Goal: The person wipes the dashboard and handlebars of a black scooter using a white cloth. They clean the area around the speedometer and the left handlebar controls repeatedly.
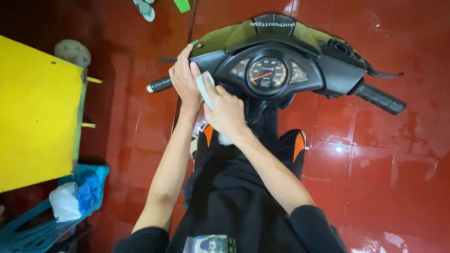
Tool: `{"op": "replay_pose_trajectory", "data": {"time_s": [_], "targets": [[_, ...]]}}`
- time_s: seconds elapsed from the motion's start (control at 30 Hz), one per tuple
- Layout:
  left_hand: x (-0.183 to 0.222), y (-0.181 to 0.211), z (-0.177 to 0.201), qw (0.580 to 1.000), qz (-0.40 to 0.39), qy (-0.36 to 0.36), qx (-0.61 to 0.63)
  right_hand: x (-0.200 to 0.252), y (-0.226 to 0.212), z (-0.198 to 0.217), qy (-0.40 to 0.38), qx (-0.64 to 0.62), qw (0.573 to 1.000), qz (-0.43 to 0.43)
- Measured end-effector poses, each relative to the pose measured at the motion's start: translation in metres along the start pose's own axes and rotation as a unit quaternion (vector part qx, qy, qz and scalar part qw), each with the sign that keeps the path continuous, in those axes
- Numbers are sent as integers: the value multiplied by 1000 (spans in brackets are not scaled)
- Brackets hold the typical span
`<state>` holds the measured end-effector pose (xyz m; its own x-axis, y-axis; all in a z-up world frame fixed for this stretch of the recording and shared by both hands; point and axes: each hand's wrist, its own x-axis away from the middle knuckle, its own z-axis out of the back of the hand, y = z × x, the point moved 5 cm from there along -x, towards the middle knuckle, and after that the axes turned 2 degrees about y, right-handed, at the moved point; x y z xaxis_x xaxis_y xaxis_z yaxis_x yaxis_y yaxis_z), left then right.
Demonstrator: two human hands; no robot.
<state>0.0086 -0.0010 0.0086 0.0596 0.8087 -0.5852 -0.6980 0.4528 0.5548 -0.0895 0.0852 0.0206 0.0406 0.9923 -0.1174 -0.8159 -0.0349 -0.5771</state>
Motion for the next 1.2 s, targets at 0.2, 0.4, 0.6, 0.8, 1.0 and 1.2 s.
{"op": "replay_pose_trajectory", "data": {"time_s": [0.2,0.4,0.6,0.8,1.0,1.2], "targets": [[-1,5,0,1000,-21,16,3,-12,-1,31,185,143,972,-3],[8,-15,-10,998,-35,29,-36,7,13,26,175,62,982,-37],[5,-18,-14,999,-34,34,-22,-24,35,-2,189,-226,950,-101],[11,-44,-27,1000,-9,10,-14,-36,39,-71,-45,-92,990,-96],[12,-42,-23,1000,-16,-5,-13,26,32,-27,-47,-316,943,-89],[-8,67,4,994,-98,41,27,59,51,73,241,-22,970,8]]}}
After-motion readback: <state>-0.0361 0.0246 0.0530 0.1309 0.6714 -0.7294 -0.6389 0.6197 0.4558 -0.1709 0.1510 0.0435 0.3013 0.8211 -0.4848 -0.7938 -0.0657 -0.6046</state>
